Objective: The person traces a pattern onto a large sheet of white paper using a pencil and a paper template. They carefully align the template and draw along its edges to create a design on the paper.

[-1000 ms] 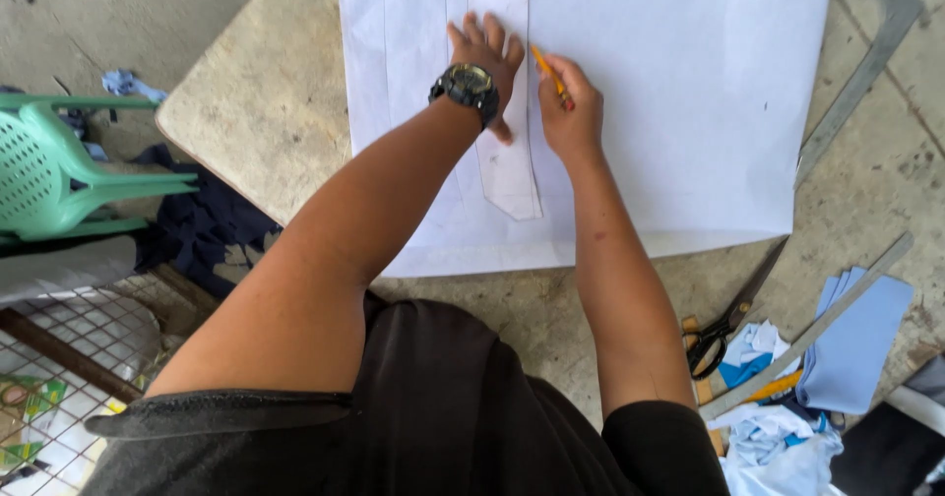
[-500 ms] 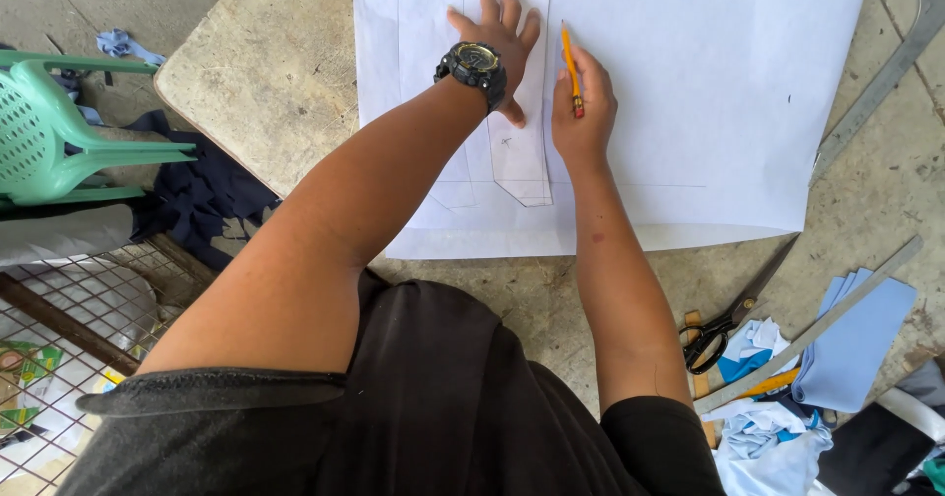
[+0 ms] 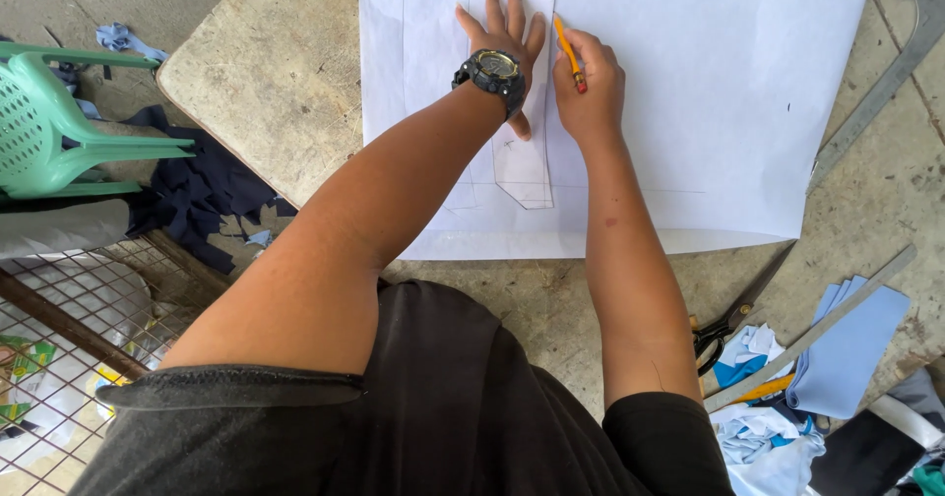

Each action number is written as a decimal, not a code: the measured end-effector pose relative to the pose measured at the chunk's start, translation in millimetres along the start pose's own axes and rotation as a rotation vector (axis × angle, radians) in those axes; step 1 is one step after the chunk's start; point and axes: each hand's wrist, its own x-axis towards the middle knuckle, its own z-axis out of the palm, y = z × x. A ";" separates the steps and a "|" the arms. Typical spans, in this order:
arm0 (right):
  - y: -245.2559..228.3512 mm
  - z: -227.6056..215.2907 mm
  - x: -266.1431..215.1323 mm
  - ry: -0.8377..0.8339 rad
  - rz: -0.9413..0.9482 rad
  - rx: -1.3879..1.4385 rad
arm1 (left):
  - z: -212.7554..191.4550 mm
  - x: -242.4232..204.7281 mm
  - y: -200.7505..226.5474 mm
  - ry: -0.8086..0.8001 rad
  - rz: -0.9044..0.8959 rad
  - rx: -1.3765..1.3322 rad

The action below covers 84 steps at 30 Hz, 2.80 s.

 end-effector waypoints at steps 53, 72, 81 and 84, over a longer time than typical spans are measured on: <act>-48.7 -23.4 -203.2 0.136 0.494 0.390 | 120.7 -35.9 40.2 0.578 0.294 -0.040; -67.1 -52.0 -188.4 0.218 0.324 0.220 | 104.7 -29.8 17.0 0.498 0.408 -0.083; -82.1 -17.6 -175.7 -0.106 0.310 0.311 | 100.3 -25.9 -3.0 0.437 0.529 -0.053; -81.1 -15.8 -174.1 -0.111 0.279 0.328 | 99.5 -26.0 -4.0 0.411 0.534 -0.073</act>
